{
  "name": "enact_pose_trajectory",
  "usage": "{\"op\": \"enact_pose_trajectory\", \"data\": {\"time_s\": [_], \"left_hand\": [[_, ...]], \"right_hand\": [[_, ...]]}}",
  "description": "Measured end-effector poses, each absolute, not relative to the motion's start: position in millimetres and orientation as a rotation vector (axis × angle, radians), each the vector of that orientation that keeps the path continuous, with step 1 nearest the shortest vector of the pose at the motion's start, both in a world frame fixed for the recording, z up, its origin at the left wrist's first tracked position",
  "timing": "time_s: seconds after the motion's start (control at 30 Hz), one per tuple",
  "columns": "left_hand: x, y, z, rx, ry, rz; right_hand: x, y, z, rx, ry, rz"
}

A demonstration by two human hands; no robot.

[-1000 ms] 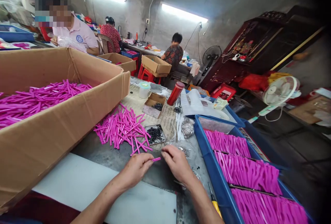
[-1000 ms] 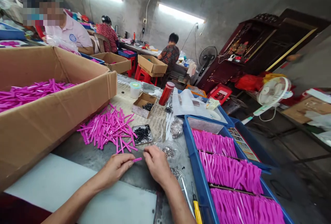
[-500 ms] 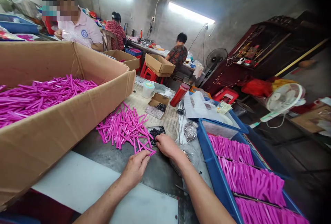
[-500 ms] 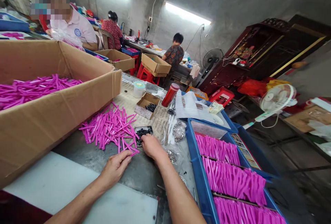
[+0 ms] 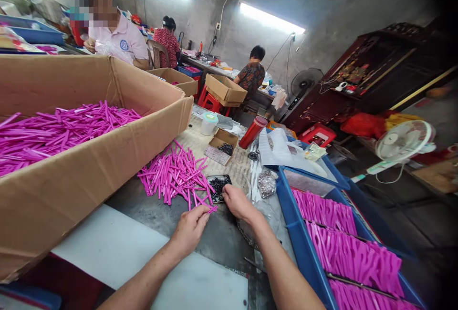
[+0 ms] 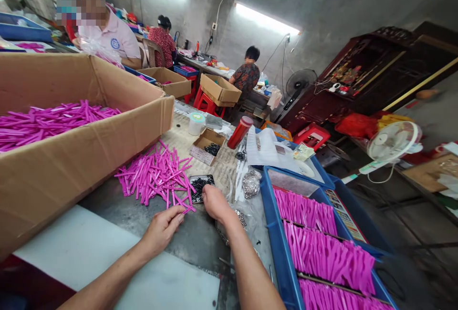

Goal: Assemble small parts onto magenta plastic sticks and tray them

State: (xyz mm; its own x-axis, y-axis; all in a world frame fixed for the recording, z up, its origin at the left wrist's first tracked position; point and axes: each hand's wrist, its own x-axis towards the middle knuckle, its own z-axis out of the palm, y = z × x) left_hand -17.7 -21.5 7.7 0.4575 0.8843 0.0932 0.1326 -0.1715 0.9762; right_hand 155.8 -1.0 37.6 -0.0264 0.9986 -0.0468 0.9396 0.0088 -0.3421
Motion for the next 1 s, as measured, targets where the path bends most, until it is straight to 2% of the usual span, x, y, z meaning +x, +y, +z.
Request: {"op": "enact_pose_trajectory", "data": {"time_s": [0.23, 0.4, 0.5, 0.8, 1.0], "left_hand": [[-17, -20, 6, 1.484, 0.892, 0.843], [-14, -18, 8, 1.306, 0.841, 0.833], [-13, -18, 10, 1.219, 0.821, 0.817], [-11, -18, 7, 1.215, 0.767, 0.82], [-12, -15, 4, 1.2, 0.812, 0.873]], "right_hand": [[155, -16, 42, -1.875, -1.807, 0.475], [141, -32, 35, -1.465, -1.3, 0.922], [129, -40, 29, -1.329, -1.094, 1.057], [114, -50, 21, -1.126, -0.862, 1.139], [116, -49, 17, -1.237, -0.881, 1.043]]}}
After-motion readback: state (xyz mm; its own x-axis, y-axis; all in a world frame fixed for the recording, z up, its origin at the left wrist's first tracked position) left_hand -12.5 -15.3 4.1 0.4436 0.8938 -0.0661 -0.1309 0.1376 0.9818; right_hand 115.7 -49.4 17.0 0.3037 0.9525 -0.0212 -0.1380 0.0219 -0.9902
